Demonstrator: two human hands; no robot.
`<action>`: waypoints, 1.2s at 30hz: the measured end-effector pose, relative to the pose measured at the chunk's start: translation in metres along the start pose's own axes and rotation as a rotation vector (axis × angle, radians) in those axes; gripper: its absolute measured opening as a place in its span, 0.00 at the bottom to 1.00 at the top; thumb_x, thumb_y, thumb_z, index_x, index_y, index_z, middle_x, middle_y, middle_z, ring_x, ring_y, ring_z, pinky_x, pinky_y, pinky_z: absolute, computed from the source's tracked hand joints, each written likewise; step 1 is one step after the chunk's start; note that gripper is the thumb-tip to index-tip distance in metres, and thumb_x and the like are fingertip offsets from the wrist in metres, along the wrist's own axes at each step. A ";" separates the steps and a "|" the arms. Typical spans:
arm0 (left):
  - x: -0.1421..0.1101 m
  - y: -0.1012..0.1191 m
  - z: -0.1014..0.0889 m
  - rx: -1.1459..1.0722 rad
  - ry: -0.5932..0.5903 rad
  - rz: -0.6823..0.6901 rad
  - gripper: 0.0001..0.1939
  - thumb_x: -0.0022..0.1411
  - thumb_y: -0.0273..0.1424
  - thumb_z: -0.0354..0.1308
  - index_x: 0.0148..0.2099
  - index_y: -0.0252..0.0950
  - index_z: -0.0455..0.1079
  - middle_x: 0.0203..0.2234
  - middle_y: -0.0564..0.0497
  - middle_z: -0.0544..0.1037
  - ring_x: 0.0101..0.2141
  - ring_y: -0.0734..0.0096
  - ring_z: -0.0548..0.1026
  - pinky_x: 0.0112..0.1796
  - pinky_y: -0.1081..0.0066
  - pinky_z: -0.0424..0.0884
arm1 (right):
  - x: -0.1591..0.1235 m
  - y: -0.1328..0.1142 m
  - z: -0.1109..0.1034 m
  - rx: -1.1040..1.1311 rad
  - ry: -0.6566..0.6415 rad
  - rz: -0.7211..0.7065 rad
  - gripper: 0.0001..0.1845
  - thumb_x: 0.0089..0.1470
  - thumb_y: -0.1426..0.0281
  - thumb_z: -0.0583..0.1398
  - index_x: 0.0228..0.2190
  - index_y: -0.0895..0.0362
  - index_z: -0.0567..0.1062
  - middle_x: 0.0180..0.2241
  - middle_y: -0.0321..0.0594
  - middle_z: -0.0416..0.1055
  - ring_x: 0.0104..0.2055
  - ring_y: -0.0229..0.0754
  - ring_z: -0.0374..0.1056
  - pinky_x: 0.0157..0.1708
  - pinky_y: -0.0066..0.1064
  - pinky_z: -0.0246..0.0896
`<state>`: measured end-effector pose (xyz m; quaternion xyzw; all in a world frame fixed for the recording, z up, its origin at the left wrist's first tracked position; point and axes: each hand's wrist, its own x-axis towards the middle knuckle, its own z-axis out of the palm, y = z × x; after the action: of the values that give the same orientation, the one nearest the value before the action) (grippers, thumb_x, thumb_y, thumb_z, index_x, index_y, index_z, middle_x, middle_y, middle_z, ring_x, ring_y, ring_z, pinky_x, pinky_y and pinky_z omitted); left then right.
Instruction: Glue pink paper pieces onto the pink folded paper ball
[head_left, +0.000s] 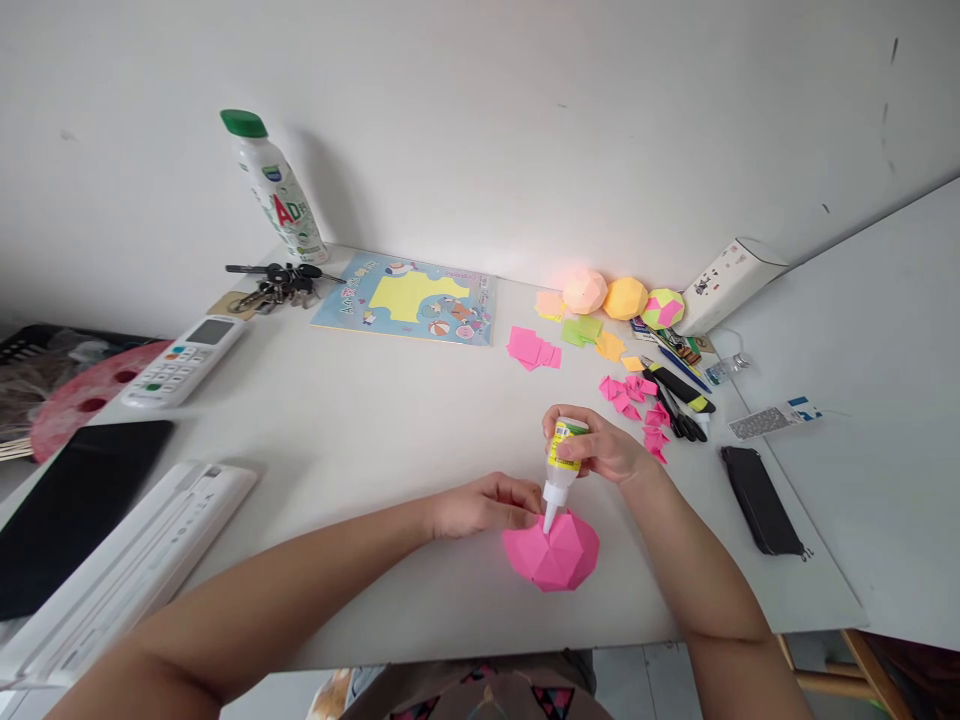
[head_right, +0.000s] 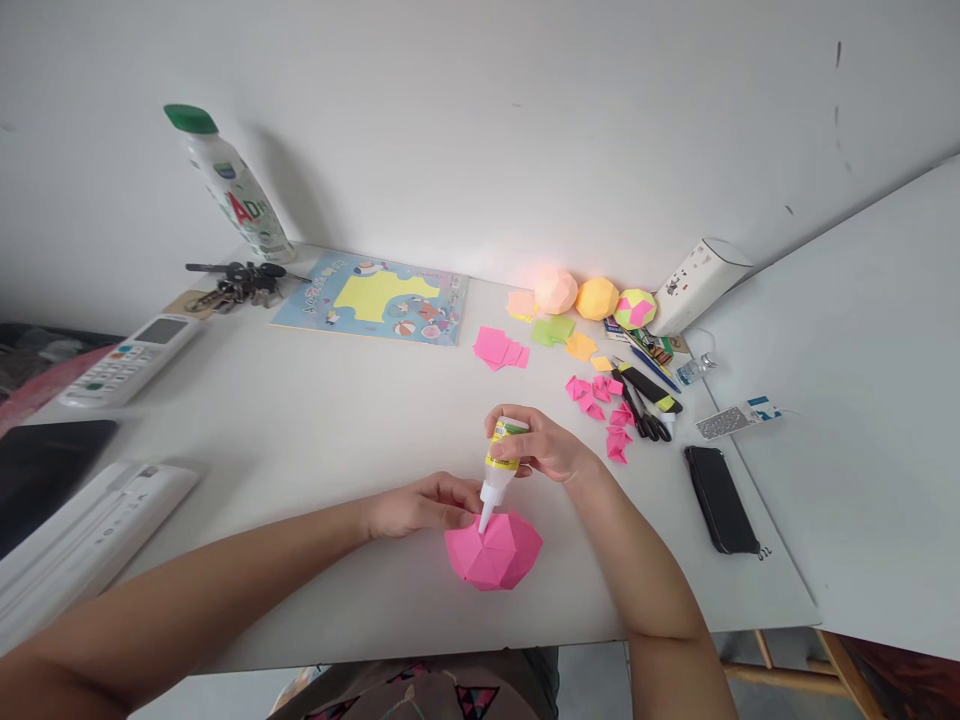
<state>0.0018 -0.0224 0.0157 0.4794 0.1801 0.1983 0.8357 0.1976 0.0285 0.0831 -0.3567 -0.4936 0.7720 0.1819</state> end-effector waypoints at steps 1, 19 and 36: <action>0.000 0.000 0.000 0.001 -0.006 0.006 0.10 0.54 0.36 0.61 0.32 0.33 0.74 0.32 0.50 0.70 0.35 0.70 0.66 0.40 0.70 0.62 | 0.000 0.000 0.000 0.003 -0.011 0.007 0.12 0.41 0.69 0.64 0.29 0.57 0.67 0.18 0.29 0.63 0.17 0.29 0.52 0.14 0.20 0.42; 0.000 0.002 -0.003 0.004 -0.012 0.063 0.13 0.52 0.38 0.63 0.28 0.32 0.72 0.27 0.53 0.66 0.30 0.73 0.65 0.34 0.71 0.62 | 0.008 -0.003 -0.013 0.439 0.389 -0.469 0.15 0.47 0.55 0.60 0.29 0.53 0.71 0.19 0.32 0.60 0.22 0.36 0.58 0.19 0.26 0.55; -0.001 0.009 -0.010 0.058 -0.027 0.102 0.12 0.49 0.36 0.66 0.25 0.31 0.71 0.25 0.53 0.66 0.27 0.76 0.64 0.29 0.72 0.60 | 0.012 0.074 -0.042 -0.281 0.942 -0.438 0.27 0.38 0.67 0.65 0.38 0.53 0.56 0.43 0.48 0.71 0.48 0.48 0.68 0.46 0.43 0.63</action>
<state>-0.0049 -0.0112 0.0192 0.5146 0.1498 0.2288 0.8126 0.2250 0.0294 0.0015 -0.5741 -0.5198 0.3991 0.4909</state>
